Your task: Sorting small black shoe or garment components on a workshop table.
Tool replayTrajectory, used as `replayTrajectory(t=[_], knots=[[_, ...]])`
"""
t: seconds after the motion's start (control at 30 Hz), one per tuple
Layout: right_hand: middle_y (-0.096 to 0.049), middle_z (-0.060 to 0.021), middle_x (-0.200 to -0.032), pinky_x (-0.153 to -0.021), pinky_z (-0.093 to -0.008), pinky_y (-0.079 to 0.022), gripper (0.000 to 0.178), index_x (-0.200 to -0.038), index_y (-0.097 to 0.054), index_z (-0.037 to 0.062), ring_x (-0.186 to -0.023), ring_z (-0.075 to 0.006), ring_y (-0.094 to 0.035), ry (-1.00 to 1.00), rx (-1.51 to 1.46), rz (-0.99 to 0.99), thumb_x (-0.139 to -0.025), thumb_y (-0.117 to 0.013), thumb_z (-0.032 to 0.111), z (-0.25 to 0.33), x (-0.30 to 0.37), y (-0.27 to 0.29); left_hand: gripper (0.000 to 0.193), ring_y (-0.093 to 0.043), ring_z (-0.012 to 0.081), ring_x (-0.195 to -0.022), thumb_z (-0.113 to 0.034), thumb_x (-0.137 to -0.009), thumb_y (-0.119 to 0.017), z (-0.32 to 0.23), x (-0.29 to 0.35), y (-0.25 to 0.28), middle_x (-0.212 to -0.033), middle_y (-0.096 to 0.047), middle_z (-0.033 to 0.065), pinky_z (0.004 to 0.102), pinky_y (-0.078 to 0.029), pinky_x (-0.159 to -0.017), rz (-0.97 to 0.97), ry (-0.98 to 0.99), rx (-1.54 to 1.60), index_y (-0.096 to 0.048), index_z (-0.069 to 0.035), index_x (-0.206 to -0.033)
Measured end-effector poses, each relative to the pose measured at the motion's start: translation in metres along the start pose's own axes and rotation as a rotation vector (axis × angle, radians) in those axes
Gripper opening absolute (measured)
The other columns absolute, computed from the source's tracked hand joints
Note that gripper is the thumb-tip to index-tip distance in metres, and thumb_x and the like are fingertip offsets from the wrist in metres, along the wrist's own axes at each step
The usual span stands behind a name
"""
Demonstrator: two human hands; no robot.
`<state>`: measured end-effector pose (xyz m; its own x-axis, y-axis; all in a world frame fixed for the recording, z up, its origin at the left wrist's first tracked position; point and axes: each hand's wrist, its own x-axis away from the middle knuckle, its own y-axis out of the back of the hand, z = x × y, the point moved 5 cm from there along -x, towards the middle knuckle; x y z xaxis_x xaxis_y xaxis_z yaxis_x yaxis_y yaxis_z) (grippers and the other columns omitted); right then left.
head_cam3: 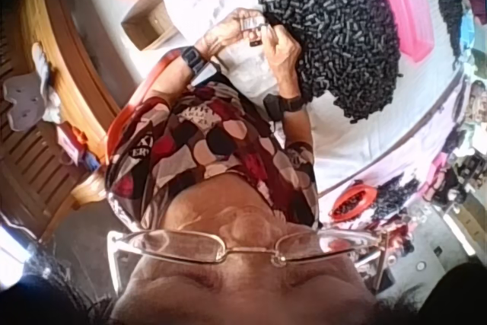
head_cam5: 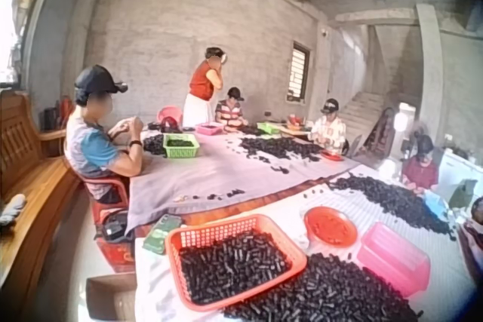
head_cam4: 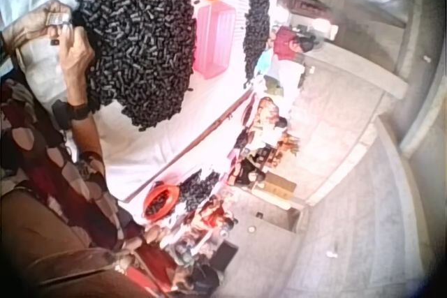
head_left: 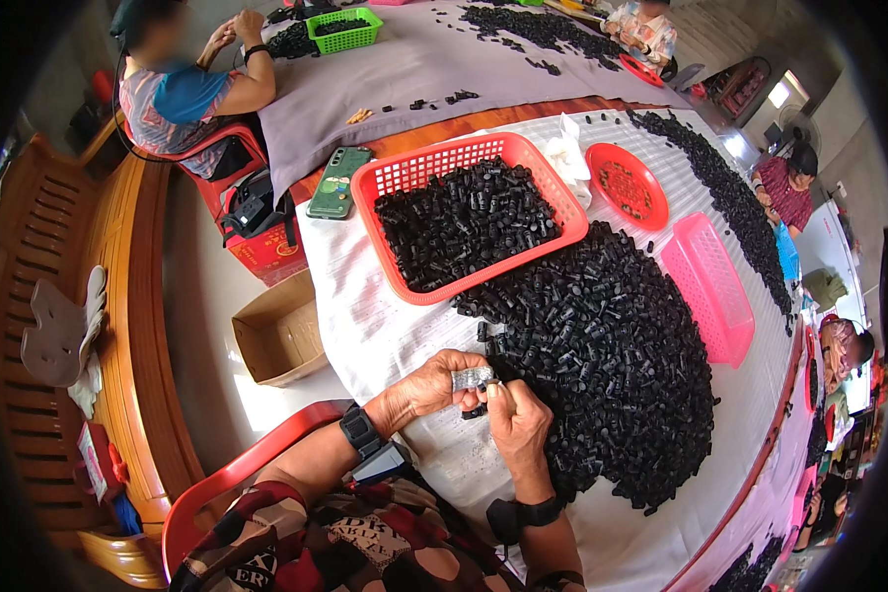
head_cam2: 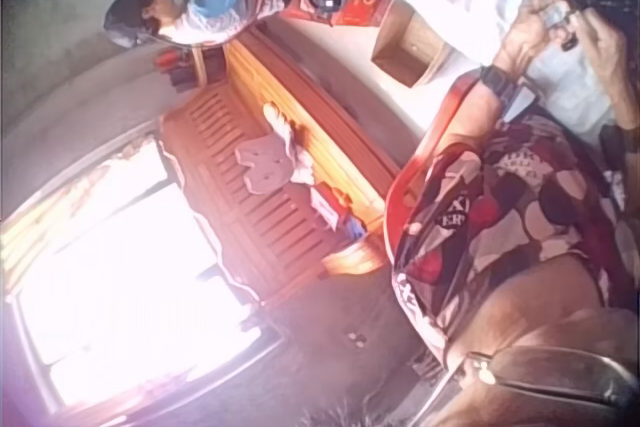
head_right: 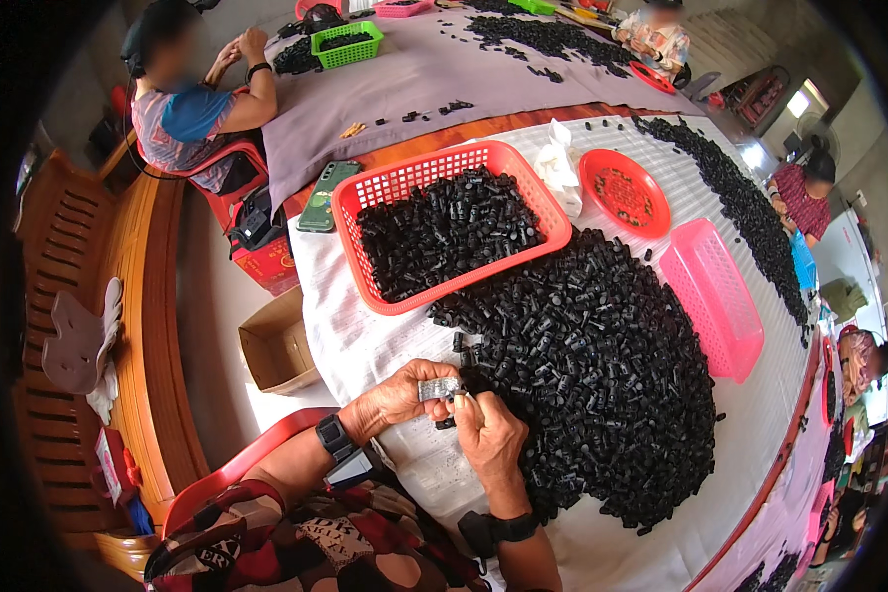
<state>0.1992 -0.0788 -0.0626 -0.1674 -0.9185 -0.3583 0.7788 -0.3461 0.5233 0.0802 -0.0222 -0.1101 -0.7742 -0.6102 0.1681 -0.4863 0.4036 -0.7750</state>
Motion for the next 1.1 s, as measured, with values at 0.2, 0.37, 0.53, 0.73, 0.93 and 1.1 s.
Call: replayTrajectory(t=[0.2, 0.37, 0.53, 0.73, 0.93, 1.1], knots=[[-0.058, -0.0154, -0.065, -0.049, -0.0388, -0.045, 0.021, -0.073, -0.055, 0.0028, -0.055, -0.0345, -0.057, -0.037, -0.013, -0.05, -0.087, -0.062, 0.017, -0.0034, -0.0003, 0.0003, 0.021, -0.047, 0.012, -0.058, -0.019, -0.089, -0.062, 0.0004, -0.0013, 0.0042, -0.076, -0.061, 0.0076, 0.0236, -0.036, -0.052, 0.085, -0.017, 0.074, -0.06, 0.002, -0.09], [-0.058, -0.0157, -0.064, -0.049, -0.0386, -0.045, 0.021, -0.072, -0.055, 0.0027, -0.055, -0.0347, -0.057, -0.036, -0.007, -0.053, -0.087, -0.062, 0.017, -0.0043, 0.0002, 0.0001, 0.02, -0.046, 0.0124, -0.059, -0.017, -0.09, -0.061, 0.0003, -0.0008, 0.0036, -0.077, -0.062, 0.009, 0.0241, -0.035, -0.051, 0.102, 0.001, 0.129, -0.06, 0.003, -0.092], [-0.057, -0.0152, -0.064, -0.049, -0.0385, -0.045, 0.023, -0.072, -0.055, 0.0032, -0.054, -0.0342, -0.057, -0.026, 0.001, -0.037, -0.086, -0.063, 0.019, -0.0029, -0.0004, 0.0, 0.019, -0.046, 0.0121, -0.058, -0.015, -0.091, -0.06, 0.0037, -0.0021, 0.0074, -0.077, -0.062, 0.0101, 0.0231, -0.034, -0.05, 0.107, 0.025, 0.158, -0.059, 0.003, -0.096], [-0.057, -0.0144, -0.063, -0.049, -0.0382, -0.045, 0.023, -0.072, -0.055, 0.004, -0.054, -0.0341, -0.057, 0.022, 0.039, -0.015, -0.087, -0.063, 0.02, 0.003, -0.0007, -0.0003, 0.017, -0.045, 0.0103, -0.056, -0.014, -0.09, -0.06, 0.0027, -0.0024, 0.0043, -0.076, -0.061, 0.009, 0.0218, -0.034, -0.049, 0.066, 0.04, 0.118, -0.06, 0.002, -0.095], [-0.056, -0.0141, -0.063, -0.049, -0.0384, -0.045, 0.023, -0.072, -0.054, 0.0039, -0.054, -0.0339, -0.057, -0.029, -0.018, -0.086, -0.087, -0.063, 0.019, -0.0057, 0.0011, -0.0007, 0.02, -0.045, 0.0104, -0.056, -0.018, -0.09, -0.061, -0.0001, -0.0012, 0.0032, -0.075, -0.061, 0.0084, 0.0225, -0.034, -0.049, 0.069, 0.014, 0.106, -0.06, 0.002, -0.092], [-0.056, -0.0141, -0.063, -0.049, -0.0385, -0.045, 0.023, -0.071, -0.054, 0.0038, -0.054, -0.0338, -0.057, -0.024, -0.011, -0.065, -0.087, -0.063, 0.019, -0.0035, 0.0002, -0.0004, 0.021, -0.044, 0.011, -0.057, -0.019, -0.092, -0.059, 0.001, -0.0005, 0.0043, -0.075, -0.061, 0.0085, 0.0231, -0.034, -0.049, 0.065, 0.026, 0.132, -0.06, 0.002, -0.092]])
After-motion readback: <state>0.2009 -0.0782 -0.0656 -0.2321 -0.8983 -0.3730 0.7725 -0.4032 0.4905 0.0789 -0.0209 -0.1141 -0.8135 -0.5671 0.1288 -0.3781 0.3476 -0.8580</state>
